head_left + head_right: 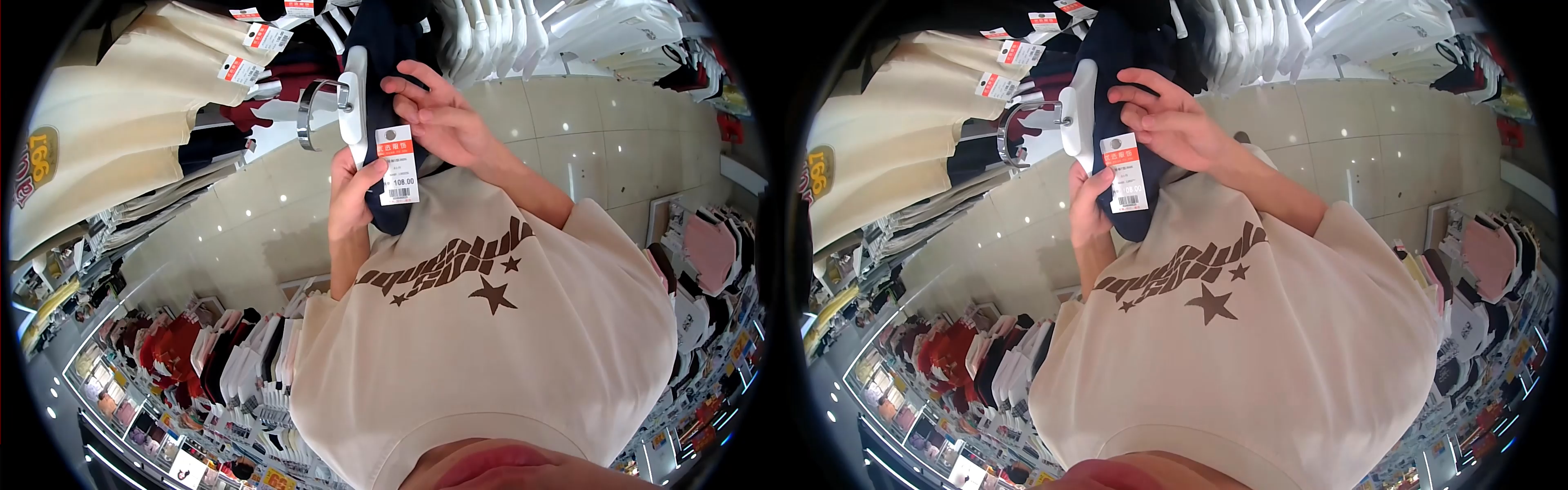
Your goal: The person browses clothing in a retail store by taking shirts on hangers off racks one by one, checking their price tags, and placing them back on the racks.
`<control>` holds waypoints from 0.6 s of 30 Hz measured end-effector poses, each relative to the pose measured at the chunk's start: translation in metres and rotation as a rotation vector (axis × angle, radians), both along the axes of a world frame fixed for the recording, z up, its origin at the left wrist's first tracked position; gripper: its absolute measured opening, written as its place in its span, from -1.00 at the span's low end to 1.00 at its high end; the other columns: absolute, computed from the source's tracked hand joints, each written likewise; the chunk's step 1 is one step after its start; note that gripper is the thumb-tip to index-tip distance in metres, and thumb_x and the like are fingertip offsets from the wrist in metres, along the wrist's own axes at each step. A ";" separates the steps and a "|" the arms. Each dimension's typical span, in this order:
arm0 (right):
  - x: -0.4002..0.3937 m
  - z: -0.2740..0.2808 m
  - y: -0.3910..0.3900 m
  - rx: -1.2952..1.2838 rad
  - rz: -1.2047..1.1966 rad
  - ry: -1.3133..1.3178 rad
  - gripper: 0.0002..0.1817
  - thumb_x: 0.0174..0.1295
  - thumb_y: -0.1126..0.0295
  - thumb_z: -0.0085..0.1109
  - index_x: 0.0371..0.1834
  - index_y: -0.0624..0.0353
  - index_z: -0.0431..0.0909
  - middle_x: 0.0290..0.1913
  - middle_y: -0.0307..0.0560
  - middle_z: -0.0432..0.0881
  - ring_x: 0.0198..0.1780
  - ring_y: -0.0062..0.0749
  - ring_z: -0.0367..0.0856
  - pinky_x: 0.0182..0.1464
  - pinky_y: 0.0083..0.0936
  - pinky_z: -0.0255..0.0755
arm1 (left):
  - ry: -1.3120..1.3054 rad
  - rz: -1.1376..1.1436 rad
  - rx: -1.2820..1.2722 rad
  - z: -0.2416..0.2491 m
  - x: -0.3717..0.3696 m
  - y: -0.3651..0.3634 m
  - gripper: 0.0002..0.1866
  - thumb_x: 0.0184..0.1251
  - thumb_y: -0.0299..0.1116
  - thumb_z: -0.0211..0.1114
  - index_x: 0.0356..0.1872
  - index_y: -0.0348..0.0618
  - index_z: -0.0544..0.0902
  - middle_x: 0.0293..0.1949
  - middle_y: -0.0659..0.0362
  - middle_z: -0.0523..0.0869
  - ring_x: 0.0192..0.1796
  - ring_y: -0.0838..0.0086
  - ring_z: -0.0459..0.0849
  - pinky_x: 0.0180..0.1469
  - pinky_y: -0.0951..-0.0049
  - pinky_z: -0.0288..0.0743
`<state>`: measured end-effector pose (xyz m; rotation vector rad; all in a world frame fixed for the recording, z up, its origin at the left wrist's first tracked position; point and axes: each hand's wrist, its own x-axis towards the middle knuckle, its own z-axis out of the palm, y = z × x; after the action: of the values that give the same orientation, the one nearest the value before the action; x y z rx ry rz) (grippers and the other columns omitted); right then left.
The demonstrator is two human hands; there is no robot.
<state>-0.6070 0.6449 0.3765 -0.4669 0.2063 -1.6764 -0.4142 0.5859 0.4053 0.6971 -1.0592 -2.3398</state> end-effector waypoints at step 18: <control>-0.003 0.002 0.000 -0.060 -0.013 0.039 -0.33 0.27 0.68 0.09 0.50 0.17 0.26 0.31 -0.06 0.47 -0.16 -0.54 0.37 -0.13 -0.57 0.31 | 0.009 -0.013 -0.001 0.005 -0.006 -0.001 -0.69 0.37 -0.41 0.27 0.02 -0.45 0.64 -0.20 0.02 0.80 -0.26 0.44 0.80 -0.21 0.44 0.71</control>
<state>-0.6098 0.6452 0.3789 -0.5451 0.1884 -1.6904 -0.4199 0.5853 0.4103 0.6806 -1.0644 -2.3505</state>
